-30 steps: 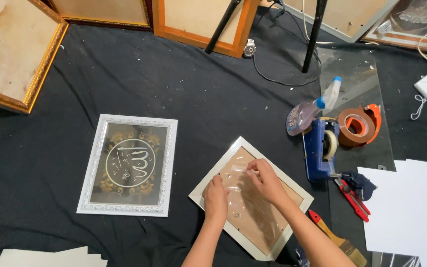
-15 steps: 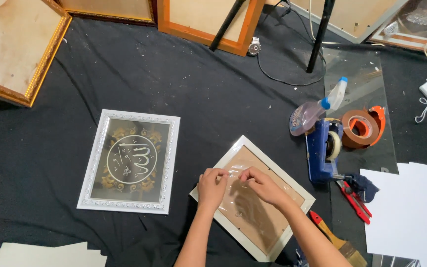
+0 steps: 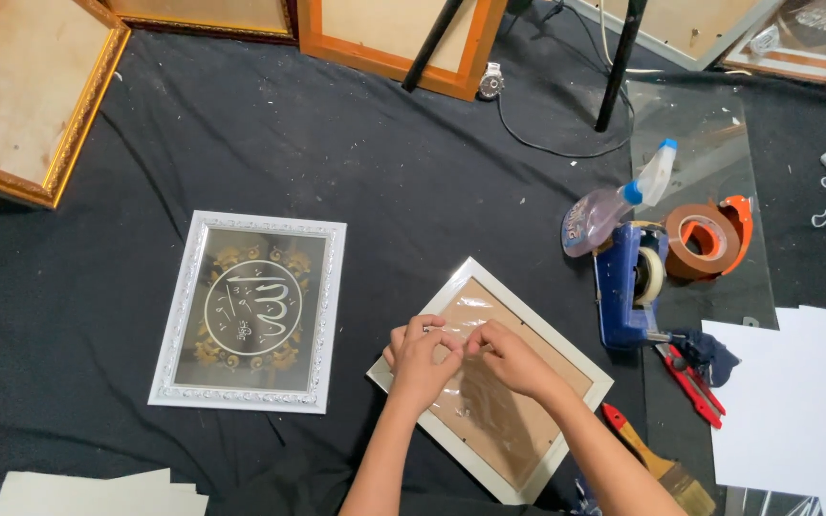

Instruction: The person cleans the glass of a picture frame, places a white backing sheet inside, and then covers the back with a cardboard sheet. They secure the cardboard using a plastic wrap and tape, smoothing it down with a utility knife.

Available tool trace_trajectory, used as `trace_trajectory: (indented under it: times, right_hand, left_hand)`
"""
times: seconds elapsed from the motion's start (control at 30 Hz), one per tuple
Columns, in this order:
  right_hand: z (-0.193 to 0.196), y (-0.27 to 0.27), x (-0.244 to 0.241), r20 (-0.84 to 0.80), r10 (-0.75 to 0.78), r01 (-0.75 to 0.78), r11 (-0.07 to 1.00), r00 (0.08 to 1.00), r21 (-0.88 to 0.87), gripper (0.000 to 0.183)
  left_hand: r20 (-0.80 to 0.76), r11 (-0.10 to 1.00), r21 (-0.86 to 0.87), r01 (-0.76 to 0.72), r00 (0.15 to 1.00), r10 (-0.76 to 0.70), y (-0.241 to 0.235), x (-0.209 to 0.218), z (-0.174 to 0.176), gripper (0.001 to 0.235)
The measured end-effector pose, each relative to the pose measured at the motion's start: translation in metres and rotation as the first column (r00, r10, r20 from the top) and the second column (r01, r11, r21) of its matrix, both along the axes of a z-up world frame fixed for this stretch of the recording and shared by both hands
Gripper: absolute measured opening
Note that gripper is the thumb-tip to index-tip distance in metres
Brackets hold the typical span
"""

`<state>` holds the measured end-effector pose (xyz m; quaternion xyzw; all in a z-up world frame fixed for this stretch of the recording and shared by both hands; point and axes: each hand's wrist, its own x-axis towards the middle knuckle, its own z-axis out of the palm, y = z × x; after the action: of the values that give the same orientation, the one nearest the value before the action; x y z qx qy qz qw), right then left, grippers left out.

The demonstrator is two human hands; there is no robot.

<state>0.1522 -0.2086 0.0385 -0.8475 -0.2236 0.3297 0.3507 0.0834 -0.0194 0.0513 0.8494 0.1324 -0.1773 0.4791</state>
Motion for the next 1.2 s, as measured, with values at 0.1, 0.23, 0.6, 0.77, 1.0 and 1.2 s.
trace_trajectory:
  times: [0.1, 0.23, 0.6, 0.77, 1.0, 1.2]
  right_hand:
    - [0.002, 0.007, -0.002, -0.153, -0.282, 0.268, 0.957, 0.947, -0.109, 0.023]
    - [-0.016, -0.002, 0.002, -0.260, -0.572, 0.543, 0.820, 0.778, -0.180, 0.032]
    - [0.021, 0.010, -0.015, -0.527, -0.590, 0.759, 0.625, 0.611, 0.181, 0.036]
    - [0.015, 0.016, -0.014, -0.411, -0.630, 0.734, 0.659, 0.659, 0.166, 0.021]
    - [0.000, 0.015, -0.010, -0.174, -0.676, 0.698, 0.696, 0.716, 0.168, 0.008]
    - [-0.020, -0.003, 0.010, 0.081, -0.553, 0.539, 0.830, 0.829, 0.146, 0.003]
  left_hand:
    - [0.127, 0.995, 0.095, 0.012, 0.992, -0.024, -0.012, -0.004, -0.002, 0.008]
    - [0.325, 0.982, 0.190, -0.016, 0.945, -0.048, -0.027, -0.009, 0.006, 0.008]
    - [0.023, 0.959, -0.074, -0.273, 0.961, 0.275, -0.017, -0.003, -0.005, 0.015]
    - [0.007, 0.946, -0.094, -0.310, 0.950, 0.312, -0.017, -0.003, -0.009, 0.017]
    - [-0.066, 0.937, -0.033, -0.349, 0.936, 0.346, -0.022, -0.006, -0.041, 0.025]
    - [0.218, 0.916, 0.272, -0.294, 0.946, 0.239, -0.027, -0.022, -0.091, 0.021]
